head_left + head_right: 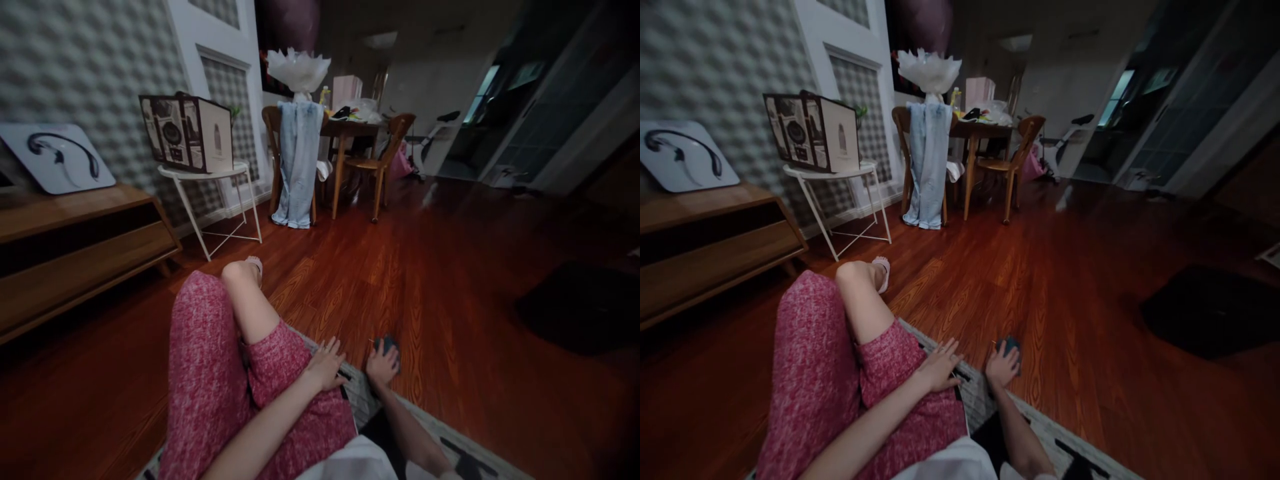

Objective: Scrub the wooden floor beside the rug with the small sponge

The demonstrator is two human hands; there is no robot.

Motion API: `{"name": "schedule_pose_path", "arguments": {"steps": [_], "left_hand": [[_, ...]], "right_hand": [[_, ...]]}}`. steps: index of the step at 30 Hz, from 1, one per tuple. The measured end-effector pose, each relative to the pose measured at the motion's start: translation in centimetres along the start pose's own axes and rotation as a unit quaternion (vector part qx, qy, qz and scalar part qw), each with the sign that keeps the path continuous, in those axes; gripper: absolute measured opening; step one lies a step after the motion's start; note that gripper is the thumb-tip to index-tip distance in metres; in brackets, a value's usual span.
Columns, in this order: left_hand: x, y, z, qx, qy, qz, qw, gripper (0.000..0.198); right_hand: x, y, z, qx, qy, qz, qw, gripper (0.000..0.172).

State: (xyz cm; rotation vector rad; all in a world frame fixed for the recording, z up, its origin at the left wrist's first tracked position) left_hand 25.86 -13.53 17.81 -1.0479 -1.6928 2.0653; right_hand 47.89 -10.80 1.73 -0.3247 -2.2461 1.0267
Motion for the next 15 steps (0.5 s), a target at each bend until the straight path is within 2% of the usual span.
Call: {"name": "schedule_pose_path", "arguments": {"steps": [2,4,6,8,11,13,15], "left_hand": [[0.0,-0.1,0.0,0.000,0.004,-0.002,1.000,0.072],[0.0,0.1,-0.1,0.009,0.002,-0.002,1.000,0.074],[0.1,0.2,-0.1,0.016,-0.002,0.001,1.000,0.074],[0.1,0.3,0.0,0.012,-0.001,0.007,1.000,0.074],[0.2,0.4,0.1,-0.002,0.006,0.013,1.000,0.073],[0.2,0.4,0.1,-0.004,0.010,0.013,1.000,0.072],[0.2,0.5,0.1,0.000,0.013,0.014,1.000,0.071]], "right_hand": [[4.7,2.4,1.8,0.084,-0.064,-0.014,0.994,0.060],[8.4,4.1,3.7,0.155,-0.124,-0.014,0.980,0.059],[10.8,4.9,5.1,0.202,-0.183,-0.015,0.962,0.057],[11.6,4.9,5.6,0.231,-0.244,-0.030,0.941,0.056],[9.7,3.5,4.4,0.242,-0.322,-0.065,0.913,0.053],[6.0,2.0,2.4,0.219,-0.336,-0.071,0.913,0.051],[0.6,0.4,-0.1,0.182,-0.300,-0.045,0.935,0.051]]}}
Point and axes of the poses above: each hand's wrist, its own z-axis away from the middle knuckle, its own y-axis out of the palm, x = y × z, the point moved 7 cm from there along -z, towards the middle knuckle, and after that the axes turned 12 degrees about -x, right-handed, at the moved point
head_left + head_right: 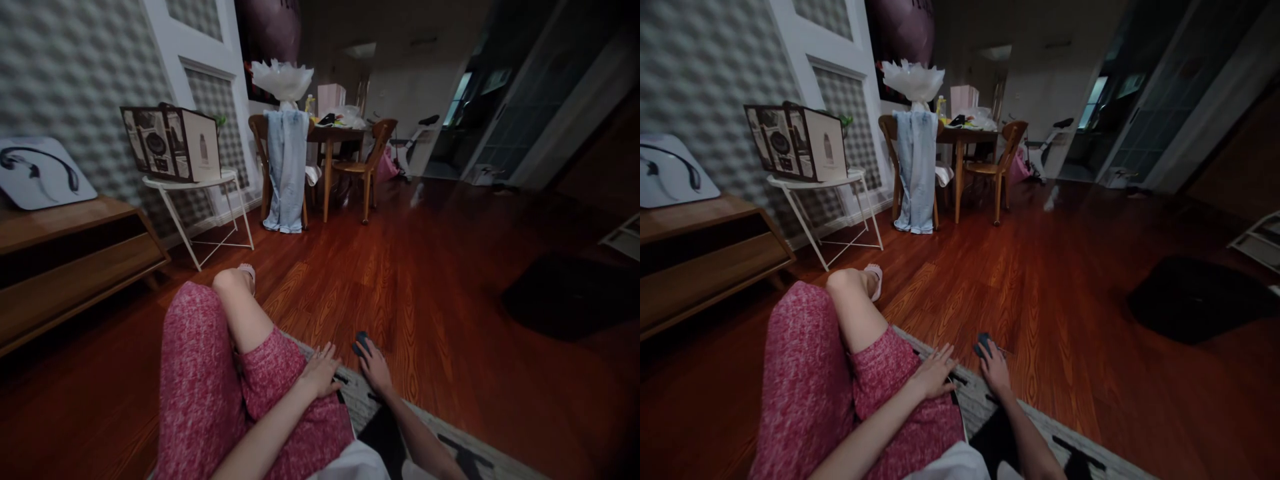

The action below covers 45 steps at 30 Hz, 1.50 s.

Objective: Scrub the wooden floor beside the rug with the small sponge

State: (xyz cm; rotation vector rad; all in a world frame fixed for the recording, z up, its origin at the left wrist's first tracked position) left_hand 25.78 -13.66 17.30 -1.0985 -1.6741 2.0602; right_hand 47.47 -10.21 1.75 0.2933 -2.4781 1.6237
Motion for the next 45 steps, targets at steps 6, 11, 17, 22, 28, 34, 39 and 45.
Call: {"name": "schedule_pose_path", "arguments": {"steps": [6,11,17,22,28,34,39,45], "left_hand": [[0.1,0.3,-0.1,0.026,-0.016,-0.002,1.000,0.075],[0.1,0.5,-0.1,0.030,-0.008,-0.010,0.999,0.072],[-0.3,-0.2,0.1,0.051,-0.022,-0.022,0.998,0.070],[-0.7,-0.7,0.3,0.052,-0.028,-0.031,0.998,0.069],[-0.6,-0.7,0.4,0.033,-0.015,-0.025,0.999,0.070],[-0.6,-0.7,0.3,0.036,-0.022,-0.017,0.999,0.070],[-0.6,-0.4,0.1,0.038,-0.020,-0.022,0.999,0.070],[-0.5,-0.1,0.2,0.047,-0.018,-0.024,0.998,0.068]], "right_hand": [[-14.6,-6.4,8.3,-0.085,0.279,0.116,0.949,0.057],[-14.2,-7.3,10.3,-0.178,0.404,0.140,0.886,0.060],[-4.7,-2.4,4.5,-0.169,0.325,0.090,0.926,0.059],[5.3,2.7,0.3,-0.002,0.161,0.028,0.987,0.057],[6.4,1.9,-1.1,0.044,-0.018,-0.024,0.999,0.051],[-9.0,-4.2,3.2,-0.019,0.138,0.086,0.987,0.053],[-17.9,-8.4,9.9,-0.059,0.339,0.158,0.926,0.059],[-13.4,-6.4,9.6,-0.077,0.392,0.145,0.905,0.064]]}}
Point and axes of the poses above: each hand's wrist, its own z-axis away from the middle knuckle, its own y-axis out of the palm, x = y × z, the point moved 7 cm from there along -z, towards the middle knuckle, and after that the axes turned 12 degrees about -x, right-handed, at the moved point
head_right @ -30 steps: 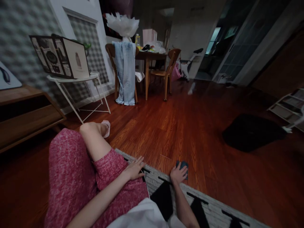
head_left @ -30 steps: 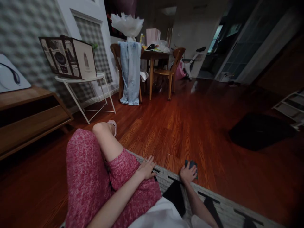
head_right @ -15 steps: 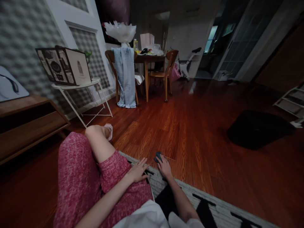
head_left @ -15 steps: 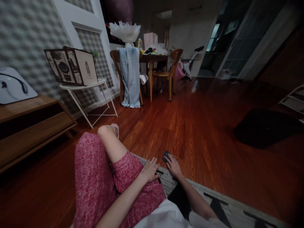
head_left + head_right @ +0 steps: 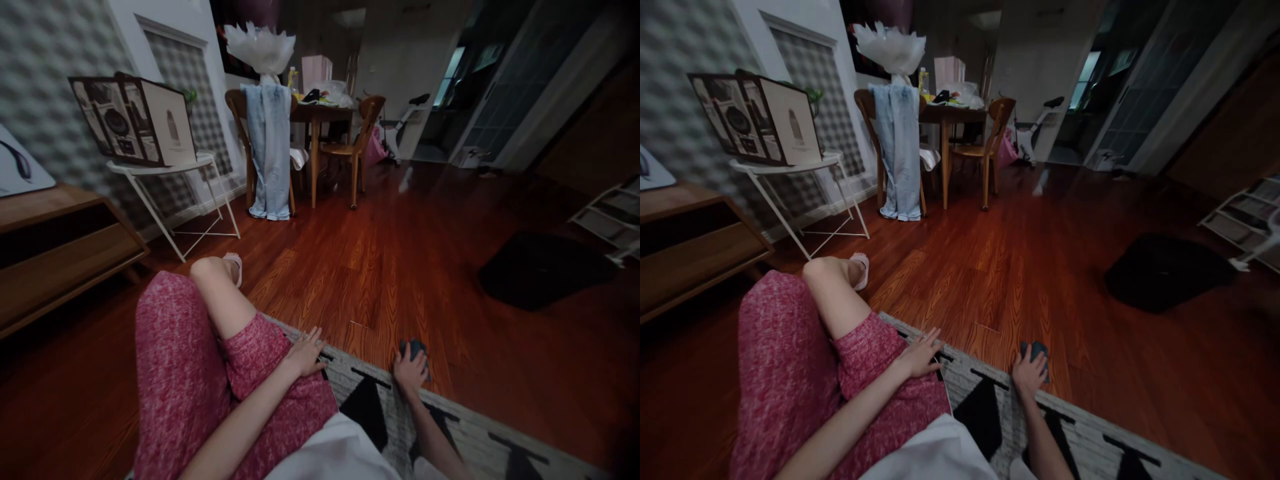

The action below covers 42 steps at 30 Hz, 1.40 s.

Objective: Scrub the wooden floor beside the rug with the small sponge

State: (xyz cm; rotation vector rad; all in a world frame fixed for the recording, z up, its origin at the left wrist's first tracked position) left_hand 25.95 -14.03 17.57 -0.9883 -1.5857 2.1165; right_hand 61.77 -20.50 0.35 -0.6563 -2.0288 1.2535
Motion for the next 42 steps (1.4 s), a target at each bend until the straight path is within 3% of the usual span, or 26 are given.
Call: {"name": "schedule_pose_path", "arguments": {"steps": [4,8,10,12,15,17,21,23,25,27,29,31,33,39,42], "left_hand": [[0.0,0.0,0.1,0.011,0.000,-0.009,1.000,0.068],[0.1,-0.1,0.1,0.005,0.000,-0.008,1.000,0.069],[0.1,-0.1,0.1,0.005,-0.002,-0.003,1.000,0.070],[0.0,-0.2,0.1,0.003,0.001,0.000,1.000,0.070],[-0.2,-0.3,0.1,0.001,0.003,0.003,1.000,0.069],[-0.3,-0.3,0.1,0.004,-0.003,0.003,1.000,0.069],[-0.3,-0.2,0.0,0.007,-0.011,0.008,1.000,0.070],[-0.2,0.0,-0.1,0.008,-0.009,0.013,1.000,0.071],[-0.1,0.2,-0.1,0.004,-0.006,0.016,1.000,0.070],[0.1,0.3,-0.2,0.000,-0.008,0.017,1.000,0.070],[0.2,0.5,-0.2,-0.001,-0.009,0.018,1.000,0.071],[0.2,0.5,-0.1,0.000,-0.005,0.015,1.000,0.071],[0.1,0.4,0.0,-0.003,0.001,0.009,1.000,0.070],[0.1,0.2,0.1,-0.010,0.003,0.002,1.000,0.070],[0.1,0.2,0.1,-0.011,-0.001,0.009,1.000,0.072]], "right_hand": [[10.2,1.6,3.7,0.055,-0.132,-0.045,0.989,0.061],[20.1,2.2,8.2,0.093,-0.289,-0.103,0.947,0.055],[22.9,2.1,9.6,0.107,-0.347,-0.132,0.922,0.052],[23.9,2.1,9.9,0.122,-0.393,-0.154,0.898,0.051],[21.8,2.1,7.9,0.123,-0.425,-0.166,0.881,0.050],[18.2,2.1,5.2,0.102,-0.401,-0.152,0.897,0.051],[7.1,1.7,-0.3,0.062,-0.251,-0.078,0.963,0.055],[1.7,1.0,-1.9,0.043,-0.164,-0.043,0.985,0.058],[-2.1,0.4,-2.2,0.027,-0.097,-0.021,0.995,0.060],[-3.7,0.0,-1.7,0.015,-0.052,-0.008,0.999,0.062],[-3.2,-0.2,-0.6,0.006,-0.021,-0.001,1.000,0.063],[-0.8,-0.2,0.6,0.006,-0.016,0.003,1.000,0.063],[3.2,0.1,2.1,0.024,-0.051,0.001,0.998,0.061],[19.0,1.3,8.4,0.111,-0.271,-0.056,0.955,0.054],[24.9,2.1,11.0,0.154,-0.341,-0.094,0.923,0.052]]}}
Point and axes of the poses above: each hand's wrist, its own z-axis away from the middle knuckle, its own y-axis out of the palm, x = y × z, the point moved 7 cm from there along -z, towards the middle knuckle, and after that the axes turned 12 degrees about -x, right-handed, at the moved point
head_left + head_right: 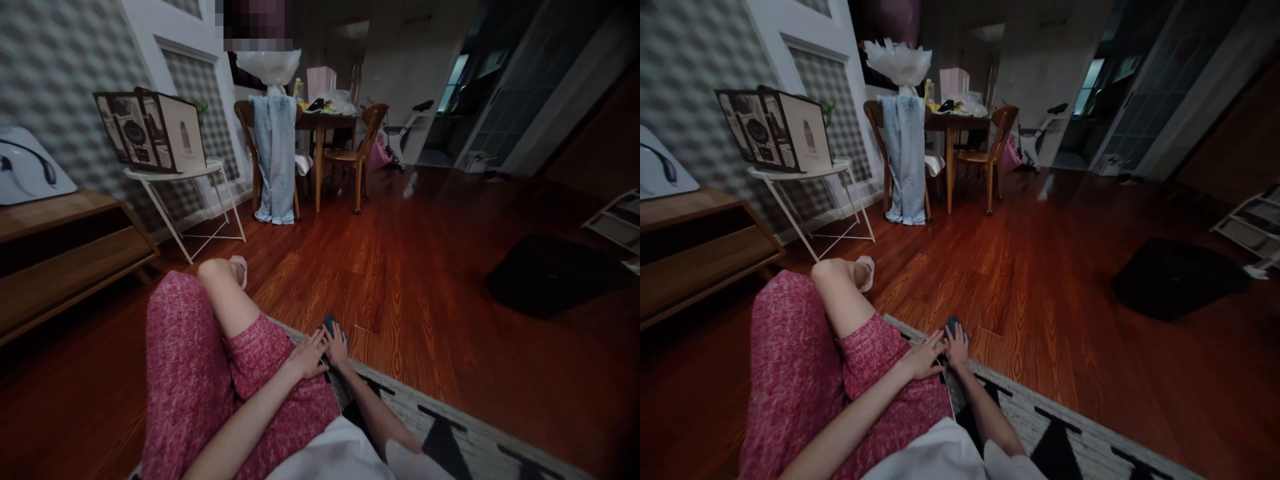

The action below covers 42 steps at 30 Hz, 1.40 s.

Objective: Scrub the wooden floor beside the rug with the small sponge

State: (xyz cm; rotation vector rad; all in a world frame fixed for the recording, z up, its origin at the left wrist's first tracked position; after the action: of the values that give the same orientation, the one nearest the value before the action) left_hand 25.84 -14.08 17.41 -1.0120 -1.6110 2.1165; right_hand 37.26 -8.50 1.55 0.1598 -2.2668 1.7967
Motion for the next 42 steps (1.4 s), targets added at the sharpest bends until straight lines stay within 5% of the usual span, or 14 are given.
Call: {"name": "schedule_pose_path", "arguments": {"steps": [3,6,9,15,19,22,26,32,36,39,42], "left_hand": [[0.0,0.0,0.1,-0.002,-0.001,0.004,1.000,0.072],[-0.1,-0.2,0.3,-0.011,0.004,0.004,1.000,0.072],[-0.2,-0.5,0.4,-0.006,0.001,0.004,1.000,0.070],[-0.4,-0.3,0.1,0.007,-0.012,0.008,1.000,0.072],[-0.1,0.3,-0.2,0.004,-0.008,0.014,1.000,0.070],[0.1,0.6,-0.2,0.000,-0.001,0.022,1.000,0.068],[0.2,0.7,-0.2,0.005,0.002,0.025,1.000,0.068],[0.3,0.7,-0.2,0.005,-0.002,0.024,1.000,0.069],[0.1,0.6,-0.1,0.007,-0.003,0.011,1.000,0.072],[0.1,0.7,-0.1,-0.001,0.002,0.013,1.000,0.072],[0.3,0.9,-0.2,-0.019,0.006,0.019,1.000,0.070]], "right_hand": [[1.9,0.6,-1.5,0.019,-0.061,-0.035,0.997,0.051],[-0.5,-0.6,-2.3,-0.002,-0.120,-0.048,0.992,0.050],[-7.7,-3.0,-2.2,-0.048,-0.071,-0.019,0.996,0.050],[-26.2,-8.8,4.7,-0.133,0.239,0.077,0.959,0.057],[-30.2,-10.7,10.8,-0.197,0.351,0.088,0.911,0.062],[-28.6,-10.3,12.4,-0.248,0.373,0.074,0.891,0.063],[-23.7,-8.3,10.6,-0.272,0.353,0.026,0.895,0.064],[-10.3,-2.7,4.4,-0.135,0.162,-0.006,0.978,0.063],[-1.9,0.4,1.5,-0.049,0.058,0.013,0.997,0.058],[0.1,0.7,-0.4,-0.034,0.013,0.005,0.999,0.054],[-1.0,-0.3,-1.7,-0.040,-0.075,-0.022,0.996,0.052]]}}
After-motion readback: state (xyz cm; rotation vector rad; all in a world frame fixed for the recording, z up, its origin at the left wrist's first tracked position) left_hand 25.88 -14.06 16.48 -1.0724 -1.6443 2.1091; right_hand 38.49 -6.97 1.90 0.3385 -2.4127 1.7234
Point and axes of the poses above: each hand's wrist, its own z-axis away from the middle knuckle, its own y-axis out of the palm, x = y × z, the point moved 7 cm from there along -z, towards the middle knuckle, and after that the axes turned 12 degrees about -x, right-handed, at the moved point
